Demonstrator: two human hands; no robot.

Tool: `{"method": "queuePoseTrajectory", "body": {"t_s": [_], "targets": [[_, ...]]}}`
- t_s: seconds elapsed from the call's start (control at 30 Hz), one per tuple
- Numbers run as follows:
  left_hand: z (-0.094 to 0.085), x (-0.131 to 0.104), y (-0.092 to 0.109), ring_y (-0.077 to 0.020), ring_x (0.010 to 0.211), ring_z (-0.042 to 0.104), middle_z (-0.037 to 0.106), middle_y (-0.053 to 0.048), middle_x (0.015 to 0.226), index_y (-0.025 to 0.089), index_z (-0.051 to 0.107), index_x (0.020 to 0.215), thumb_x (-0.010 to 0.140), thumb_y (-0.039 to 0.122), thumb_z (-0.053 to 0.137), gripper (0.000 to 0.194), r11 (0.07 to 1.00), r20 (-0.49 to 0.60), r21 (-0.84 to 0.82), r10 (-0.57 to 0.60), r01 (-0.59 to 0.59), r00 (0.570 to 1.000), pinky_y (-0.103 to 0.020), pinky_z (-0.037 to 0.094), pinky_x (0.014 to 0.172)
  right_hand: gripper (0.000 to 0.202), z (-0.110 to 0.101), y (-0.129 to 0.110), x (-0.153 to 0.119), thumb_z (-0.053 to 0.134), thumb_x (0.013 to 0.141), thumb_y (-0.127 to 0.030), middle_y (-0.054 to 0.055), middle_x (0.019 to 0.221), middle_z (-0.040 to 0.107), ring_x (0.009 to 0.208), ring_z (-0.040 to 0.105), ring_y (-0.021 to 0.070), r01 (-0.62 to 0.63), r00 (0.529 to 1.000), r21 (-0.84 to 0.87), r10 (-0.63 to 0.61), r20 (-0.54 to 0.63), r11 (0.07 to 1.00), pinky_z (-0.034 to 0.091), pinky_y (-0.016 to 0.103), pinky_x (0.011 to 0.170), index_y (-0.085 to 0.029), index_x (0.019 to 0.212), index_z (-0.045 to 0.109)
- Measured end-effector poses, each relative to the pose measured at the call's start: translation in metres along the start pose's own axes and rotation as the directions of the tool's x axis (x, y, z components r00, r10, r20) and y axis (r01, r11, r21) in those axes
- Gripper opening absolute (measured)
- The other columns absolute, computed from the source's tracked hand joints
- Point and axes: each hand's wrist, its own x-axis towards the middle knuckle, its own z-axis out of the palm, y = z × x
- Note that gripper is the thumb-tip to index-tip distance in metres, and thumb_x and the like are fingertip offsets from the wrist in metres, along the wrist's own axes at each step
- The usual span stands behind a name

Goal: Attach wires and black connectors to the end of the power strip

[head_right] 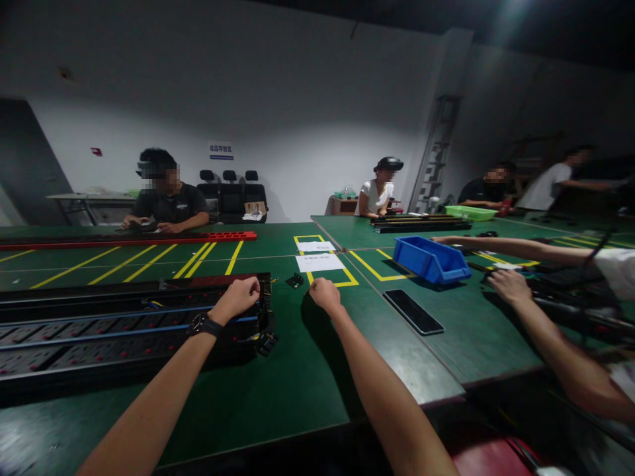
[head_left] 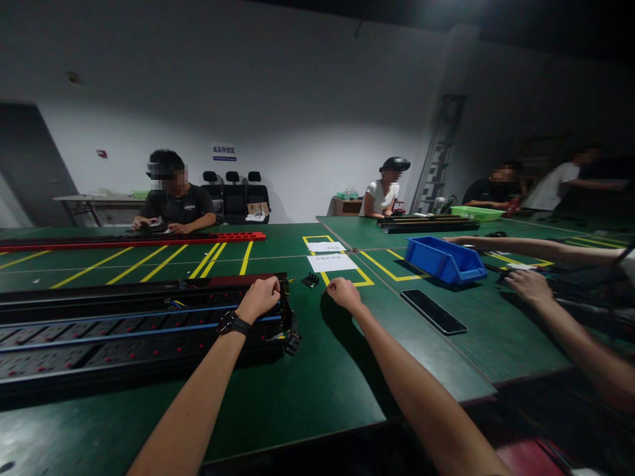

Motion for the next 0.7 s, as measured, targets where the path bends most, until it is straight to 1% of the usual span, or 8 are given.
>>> {"method": "queuePoseTrajectory", "body": {"t_s": [0.13,0.2,0.27,0.33,0.4,0.5,0.57,0.7], "targets": [[-0.002,-0.001,0.003,-0.0209,0.077,0.069,0.072,-0.006,0.079,0.021,0.066,0.085,0.083,0.017,0.055,0.012,1.0,-0.016,0.005,-0.02,0.02,1.0,-0.028,0.044,0.071,0.023,0.001,0.003,0.006,0.059,0.086,-0.018,0.011,0.097,0.078,0.089,0.07,0.0236,0.093,0.995,0.129,-0.09,-0.033,0.987,0.046,0.027,0.073,-0.019,0.094,0.081],[-0.004,-0.001,0.005,-0.0213,0.075,0.068,0.072,-0.006,0.078,0.021,0.066,0.087,0.084,0.018,0.054,0.012,0.999,-0.06,0.0,-0.042,0.042,0.997,-0.028,0.044,0.07,0.022,0.001,0.002,0.009,0.06,0.084,-0.018,0.008,0.089,0.078,0.082,0.069,0.0213,0.162,0.986,0.216,-0.151,-0.066,0.963,0.044,0.026,0.069,-0.019,0.092,0.081],[-0.007,-0.002,0.008,-0.0211,0.072,0.068,0.072,-0.006,0.077,0.021,0.065,0.091,0.086,0.02,0.054,0.012,0.999,-0.136,-0.023,-0.048,0.045,0.99,-0.029,0.045,0.069,0.02,0.001,-0.002,0.011,0.062,0.083,-0.021,0.005,0.08,0.076,0.075,0.066,0.019,0.239,0.971,0.309,-0.216,-0.106,0.921,0.043,0.025,0.065,-0.02,0.091,0.081],[-0.01,-0.002,0.01,-0.0201,0.071,0.067,0.072,-0.006,0.079,0.021,0.065,0.094,0.088,0.024,0.055,0.012,0.997,-0.211,-0.079,-0.019,0.003,0.977,-0.028,0.046,0.068,0.019,0.0,-0.008,0.01,0.063,0.083,-0.025,0.003,0.075,0.074,0.069,0.063,0.0173,0.308,0.951,0.407,-0.276,-0.137,0.86,0.043,0.025,0.063,-0.02,0.091,0.08],[-0.012,-0.002,0.012,-0.0184,0.07,0.067,0.073,-0.005,0.082,0.021,0.065,0.095,0.089,0.028,0.056,0.013,0.982,-0.249,-0.166,0.041,-0.085,0.968,-0.028,0.047,0.067,0.02,-0.001,-0.018,0.006,0.064,0.083,-0.028,0.003,0.074,0.073,0.066,0.062,0.0164,0.36,0.932,0.502,-0.323,-0.162,0.787,0.044,0.026,0.063,-0.019,0.091,0.079],[-0.015,-0.002,0.016,-0.0168,0.072,0.067,0.074,-0.003,0.084,0.02,0.066,0.093,0.092,0.036,0.056,0.019,0.931,-0.24,-0.307,0.125,-0.197,0.963,-0.027,0.049,0.068,0.023,-0.003,-0.034,-0.004,0.064,0.084,-0.032,0.005,0.078,0.074,0.067,0.062,0.0163,0.424,0.902,0.597,-0.378,-0.21,0.681,0.047,0.027,0.065,-0.017,0.093,0.078],[-0.017,-0.003,0.021,-0.0169,0.073,0.067,0.075,-0.003,0.085,0.019,0.069,0.095,0.092,0.04,0.058,0.024,0.898,-0.207,-0.387,0.138,-0.21,0.969,-0.027,0.05,0.068,0.024,-0.004,-0.045,-0.013,0.063,0.085,-0.034,0.005,0.08,0.074,0.069,0.062,0.0162,0.455,0.884,0.619,-0.407,-0.229,0.64,0.047,0.028,0.066,-0.017,0.095,0.077],[-0.02,-0.007,0.03,-0.0184,0.079,0.07,0.077,-0.004,0.088,0.019,0.072,0.099,0.09,0.043,0.061,0.027,0.838,-0.122,-0.507,0.163,-0.202,0.979,-0.029,0.052,0.072,0.025,-0.001,-0.061,-0.026,0.062,0.087,-0.034,0.006,0.082,0.074,0.069,0.061,0.016,0.474,0.871,0.633,-0.431,-0.235,0.612,0.046,0.027,0.064,-0.016,0.095,0.077]]}}
